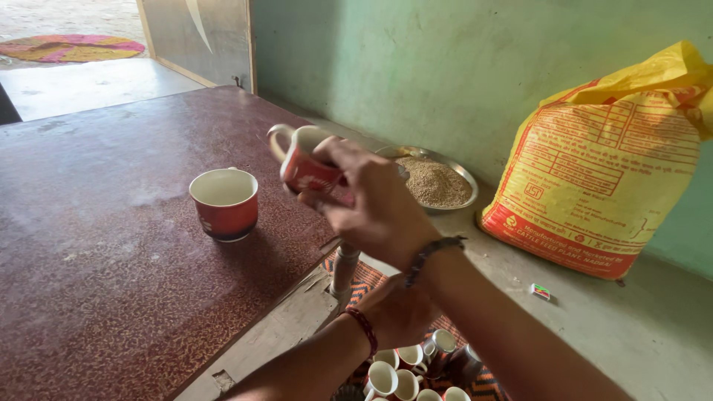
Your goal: The person sits on a mat and repeatedly picks up red mugs and clear glasses from the floor, places them on a table, and wipes them with a purple cloth. The person arranges the items into groups on the table.
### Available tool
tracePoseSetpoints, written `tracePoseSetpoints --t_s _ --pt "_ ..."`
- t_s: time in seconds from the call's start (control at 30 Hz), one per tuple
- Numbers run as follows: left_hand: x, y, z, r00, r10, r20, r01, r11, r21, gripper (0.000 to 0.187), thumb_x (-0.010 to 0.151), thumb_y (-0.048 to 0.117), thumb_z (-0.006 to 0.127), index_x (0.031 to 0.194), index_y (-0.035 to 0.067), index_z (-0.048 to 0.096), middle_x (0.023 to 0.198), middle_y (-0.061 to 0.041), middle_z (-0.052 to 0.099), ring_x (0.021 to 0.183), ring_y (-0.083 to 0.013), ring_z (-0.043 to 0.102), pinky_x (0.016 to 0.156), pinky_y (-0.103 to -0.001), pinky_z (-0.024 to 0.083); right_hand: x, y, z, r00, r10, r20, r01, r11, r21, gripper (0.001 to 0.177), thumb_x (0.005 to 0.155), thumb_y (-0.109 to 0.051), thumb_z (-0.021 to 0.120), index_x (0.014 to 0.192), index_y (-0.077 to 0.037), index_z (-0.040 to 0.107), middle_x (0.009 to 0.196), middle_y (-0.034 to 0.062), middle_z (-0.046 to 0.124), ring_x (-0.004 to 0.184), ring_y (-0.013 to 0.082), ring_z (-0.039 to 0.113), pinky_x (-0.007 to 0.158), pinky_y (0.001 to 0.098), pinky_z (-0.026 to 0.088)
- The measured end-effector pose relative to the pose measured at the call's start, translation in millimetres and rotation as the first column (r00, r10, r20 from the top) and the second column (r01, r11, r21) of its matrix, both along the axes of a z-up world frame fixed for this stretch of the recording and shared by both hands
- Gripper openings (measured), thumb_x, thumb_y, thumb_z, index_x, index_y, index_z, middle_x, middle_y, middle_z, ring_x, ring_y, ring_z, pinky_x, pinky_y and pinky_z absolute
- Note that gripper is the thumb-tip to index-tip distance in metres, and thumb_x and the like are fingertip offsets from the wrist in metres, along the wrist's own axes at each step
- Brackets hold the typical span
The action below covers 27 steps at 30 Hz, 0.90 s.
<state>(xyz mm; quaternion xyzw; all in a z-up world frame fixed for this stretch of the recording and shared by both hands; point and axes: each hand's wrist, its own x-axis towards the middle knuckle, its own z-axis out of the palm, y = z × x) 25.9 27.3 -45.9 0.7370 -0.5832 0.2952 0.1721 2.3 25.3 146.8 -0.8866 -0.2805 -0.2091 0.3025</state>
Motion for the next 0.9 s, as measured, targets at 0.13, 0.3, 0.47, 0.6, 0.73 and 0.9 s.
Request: tracePoseSetpoints --t_s 0.13,0.3,0.47,0.6,0.73,0.9 --pt "9 5 -4 0.998 0.06 0.018 -0.061 0.997 0.046 0.045 0.08 0.018 0.063 0.122 0.004 0.061 0.129 -0.016 0.061 0.129 -0.0329 0.056 0.111 -0.046 0.043 1 18 0 0.993 0.111 0.038 -0.109 0.993 -0.035 0.037 0.085 -0.014 0.077 0.117 -0.008 0.06 0.12 0.0115 0.069 0.11 0.0251 0.071 0.097 0.0368 0.057" --pt "11 16 1 0.997 0.077 -0.018 -0.076 0.995 0.07 0.04 0.081 0.024 0.065 0.117 0.006 0.06 0.125 -0.014 0.06 0.124 -0.0311 0.057 0.105 -0.046 0.045 5 25 -10 0.996 -0.004 -0.087 -0.002 0.998 -0.069 0.03 0.085 -0.015 0.075 0.111 -0.01 0.063 0.111 0.0103 0.069 0.102 0.0276 0.072 0.087 0.0424 0.056" --pt "8 22 29 0.98 0.144 -0.134 -0.142 0.99 0.026 0.036 0.082 0.03 0.066 0.111 0.009 0.06 0.12 -0.012 0.059 0.12 -0.0293 0.059 0.1 -0.045 0.047 15 26 -23 0.999 0.021 -0.029 -0.024 0.993 -0.112 0.03 0.085 -0.015 0.076 0.11 -0.008 0.063 0.112 0.0128 0.067 0.105 0.0316 0.068 0.089 0.0443 0.054" --pt "6 29 52 0.948 0.206 -0.245 -0.206 0.978 0.023 0.034 0.084 0.035 0.067 0.106 0.011 0.06 0.116 -0.01 0.059 0.116 -0.0279 0.06 0.096 -0.044 0.049 18 33 -28 0.986 0.068 0.151 -0.047 0.989 -0.141 0.035 0.082 -0.013 0.076 0.114 -0.007 0.061 0.119 0.0144 0.065 0.107 0.0328 0.068 0.092 0.0431 0.055" --pt "9 26 64 0.949 0.205 -0.238 -0.211 0.977 0.0 0.032 0.085 0.039 0.068 0.102 0.013 0.06 0.113 -0.009 0.059 0.115 -0.0251 0.062 0.094 -0.043 0.051 6 33 -18 0.977 0.132 0.169 -0.114 0.987 -0.114 0.043 0.084 -0.015 0.077 0.122 -0.009 0.057 0.121 0.0139 0.065 0.11 0.0326 0.069 0.091 0.0429 0.057" --pt "2 30 91 0.986 0.118 0.12 -0.067 0.93 -0.362 0.042 0.078 0.025 0.064 0.117 0.009 0.067 0.123 -0.014 0.062 0.119 -0.0322 0.06 0.099 -0.048 0.05 -11 3 22 0.992 -0.039 0.118 0.055 0.989 -0.137 0.059 0.083 -0.03 0.079 0.133 -0.016 0.052 0.125 0.0083 0.067 0.098 0.0273 0.072 0.083 0.0417 0.059"
